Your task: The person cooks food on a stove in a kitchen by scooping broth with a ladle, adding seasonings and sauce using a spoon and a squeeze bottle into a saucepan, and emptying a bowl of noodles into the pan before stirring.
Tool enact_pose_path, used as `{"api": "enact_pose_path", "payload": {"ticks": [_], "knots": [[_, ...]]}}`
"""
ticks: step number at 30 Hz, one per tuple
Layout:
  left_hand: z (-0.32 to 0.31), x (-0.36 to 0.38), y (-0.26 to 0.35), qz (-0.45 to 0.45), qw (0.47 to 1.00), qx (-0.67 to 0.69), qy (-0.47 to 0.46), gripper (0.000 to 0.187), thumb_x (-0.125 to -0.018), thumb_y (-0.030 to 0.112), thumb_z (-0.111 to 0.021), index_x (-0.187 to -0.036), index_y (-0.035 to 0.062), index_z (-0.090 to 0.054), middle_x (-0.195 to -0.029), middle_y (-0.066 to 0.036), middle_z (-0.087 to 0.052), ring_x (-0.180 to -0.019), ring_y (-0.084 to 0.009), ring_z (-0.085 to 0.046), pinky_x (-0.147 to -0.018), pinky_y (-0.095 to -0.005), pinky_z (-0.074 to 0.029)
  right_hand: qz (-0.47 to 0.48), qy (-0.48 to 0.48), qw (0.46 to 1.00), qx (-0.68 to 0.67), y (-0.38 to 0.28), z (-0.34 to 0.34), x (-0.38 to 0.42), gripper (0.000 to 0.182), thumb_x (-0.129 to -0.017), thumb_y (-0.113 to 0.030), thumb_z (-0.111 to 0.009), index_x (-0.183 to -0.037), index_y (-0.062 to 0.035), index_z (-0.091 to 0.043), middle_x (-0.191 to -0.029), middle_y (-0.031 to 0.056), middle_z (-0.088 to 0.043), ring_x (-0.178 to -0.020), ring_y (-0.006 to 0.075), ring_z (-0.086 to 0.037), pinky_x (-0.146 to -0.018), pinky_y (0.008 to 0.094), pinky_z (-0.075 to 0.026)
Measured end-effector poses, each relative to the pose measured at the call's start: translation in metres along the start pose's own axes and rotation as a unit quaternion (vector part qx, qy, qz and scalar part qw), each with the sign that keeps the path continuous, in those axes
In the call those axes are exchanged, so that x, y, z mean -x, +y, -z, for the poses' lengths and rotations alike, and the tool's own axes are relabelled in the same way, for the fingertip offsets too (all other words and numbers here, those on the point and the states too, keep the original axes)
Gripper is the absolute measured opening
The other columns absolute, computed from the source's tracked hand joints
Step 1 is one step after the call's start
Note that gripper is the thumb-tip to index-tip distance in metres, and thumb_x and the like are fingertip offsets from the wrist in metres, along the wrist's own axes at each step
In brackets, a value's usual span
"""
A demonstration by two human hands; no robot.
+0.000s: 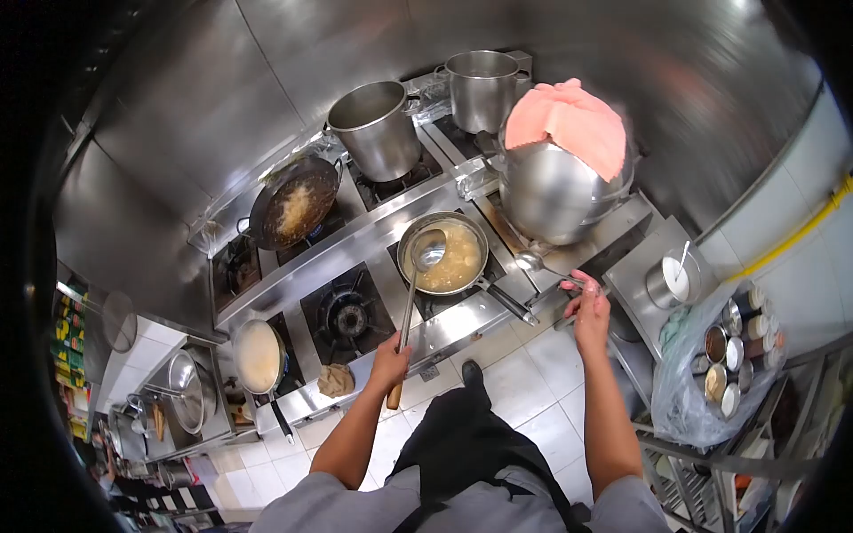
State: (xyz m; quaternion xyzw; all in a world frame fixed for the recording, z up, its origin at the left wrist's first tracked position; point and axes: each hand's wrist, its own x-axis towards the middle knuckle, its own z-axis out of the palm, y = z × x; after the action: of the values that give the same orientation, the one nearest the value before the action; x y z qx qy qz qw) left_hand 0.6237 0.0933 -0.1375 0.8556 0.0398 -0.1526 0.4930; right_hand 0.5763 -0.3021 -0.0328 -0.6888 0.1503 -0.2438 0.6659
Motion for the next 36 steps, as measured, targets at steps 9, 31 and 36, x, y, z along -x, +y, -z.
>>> {"api": "enact_pose_path", "payload": {"ticks": [9,31,36], "knots": [[0.007,0.02,0.023,0.112,0.981,0.15,-0.055,0.043,-0.093,0.014,-0.058,-0.135,0.0138,-0.052,-0.062,-0.002,-0.051,-0.048,-0.0103,-0.05,-0.041,-0.0284,-0.044,-0.092,-0.069,0.992,0.054,0.078,-0.079,-0.065,0.047,-0.104,-0.044,-0.035,-0.119,-0.0053,-0.058,-0.099,0.0116,-0.07,-0.05,0.0069,-0.052,-0.045,0.0199,-0.041],[-0.055,0.072,0.141,0.184,0.963,0.169,0.099,0.054,-0.093,0.011,-0.058,-0.145,0.0101,-0.041,-0.064,0.002,-0.048,-0.048,-0.0076,-0.045,-0.045,-0.0254,-0.04,-0.232,-0.225,0.943,-0.076,0.155,-0.169,-0.154,0.04,-0.104,-0.036,-0.035,-0.109,-0.0039,-0.06,-0.091,0.0106,-0.072,-0.044,0.0079,-0.047,-0.042,0.0227,-0.037],[-0.087,0.078,0.149,0.208,0.943,0.215,0.148,0.055,-0.093,0.009,-0.059,-0.145,0.0094,-0.041,-0.066,0.001,-0.049,-0.049,-0.007,-0.046,-0.044,-0.0254,-0.04,-0.136,-0.29,0.944,-0.082,0.088,-0.151,-0.196,0.043,-0.105,-0.037,-0.035,-0.103,-0.0019,-0.06,-0.085,0.0131,-0.072,-0.043,0.0067,-0.047,-0.041,0.0213,-0.036]]}}
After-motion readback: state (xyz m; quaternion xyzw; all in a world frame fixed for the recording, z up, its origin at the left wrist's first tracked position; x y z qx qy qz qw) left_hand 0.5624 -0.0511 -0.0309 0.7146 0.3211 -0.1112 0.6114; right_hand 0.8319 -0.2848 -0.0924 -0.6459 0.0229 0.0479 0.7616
